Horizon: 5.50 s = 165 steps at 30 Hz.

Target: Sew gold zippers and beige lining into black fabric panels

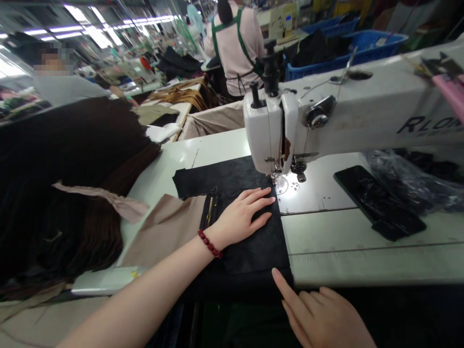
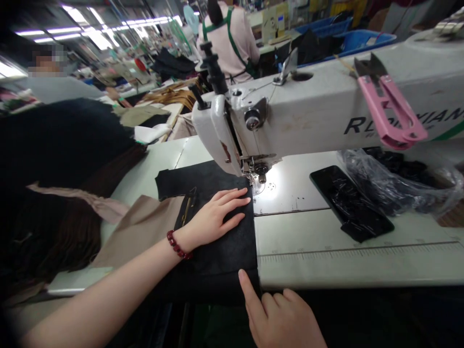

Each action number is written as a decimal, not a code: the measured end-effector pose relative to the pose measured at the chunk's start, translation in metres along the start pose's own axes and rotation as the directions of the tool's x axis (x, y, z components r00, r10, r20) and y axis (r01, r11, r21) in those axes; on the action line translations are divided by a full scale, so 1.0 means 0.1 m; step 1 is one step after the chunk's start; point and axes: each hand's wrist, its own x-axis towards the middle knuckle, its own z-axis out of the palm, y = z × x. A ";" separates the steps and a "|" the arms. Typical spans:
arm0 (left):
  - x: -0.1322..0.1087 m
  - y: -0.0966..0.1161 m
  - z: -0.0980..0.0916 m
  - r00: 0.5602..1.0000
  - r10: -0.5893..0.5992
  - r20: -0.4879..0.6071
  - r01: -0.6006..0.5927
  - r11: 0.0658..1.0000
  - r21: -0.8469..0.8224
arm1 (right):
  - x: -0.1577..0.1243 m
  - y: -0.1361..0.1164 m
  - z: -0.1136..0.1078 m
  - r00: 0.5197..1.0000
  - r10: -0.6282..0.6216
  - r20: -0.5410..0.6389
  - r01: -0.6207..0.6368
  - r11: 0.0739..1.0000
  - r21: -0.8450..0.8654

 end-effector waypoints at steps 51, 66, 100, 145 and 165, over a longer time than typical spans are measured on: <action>0.05 -0.07 -0.07 1.000 0.023 0.017 -0.022 0.998 -0.060 | 1.09 1.21 0.11 0.924 0.380 0.046 -0.375 0.922 -0.095; 0.19 -0.20 -0.05 1.000 0.025 -0.014 -0.025 0.998 -0.049 | 1.02 1.16 -0.11 0.936 0.319 0.148 -0.320 0.947 -0.017; -0.82 0.51 0.00 0.980 0.196 0.021 -0.195 0.980 -0.042 | -0.02 0.27 -0.14 0.995 0.078 -0.060 -0.073 0.995 0.073; -0.15 0.16 0.05 0.998 0.054 0.015 -0.055 0.998 0.023 | 0.20 0.33 0.02 0.977 0.118 -0.177 -0.117 0.993 0.015; 0.22 -0.20 -0.05 0.996 0.087 -0.020 -0.087 0.996 0.006 | 0.62 0.65 0.14 0.968 0.102 -0.230 -0.097 0.995 0.033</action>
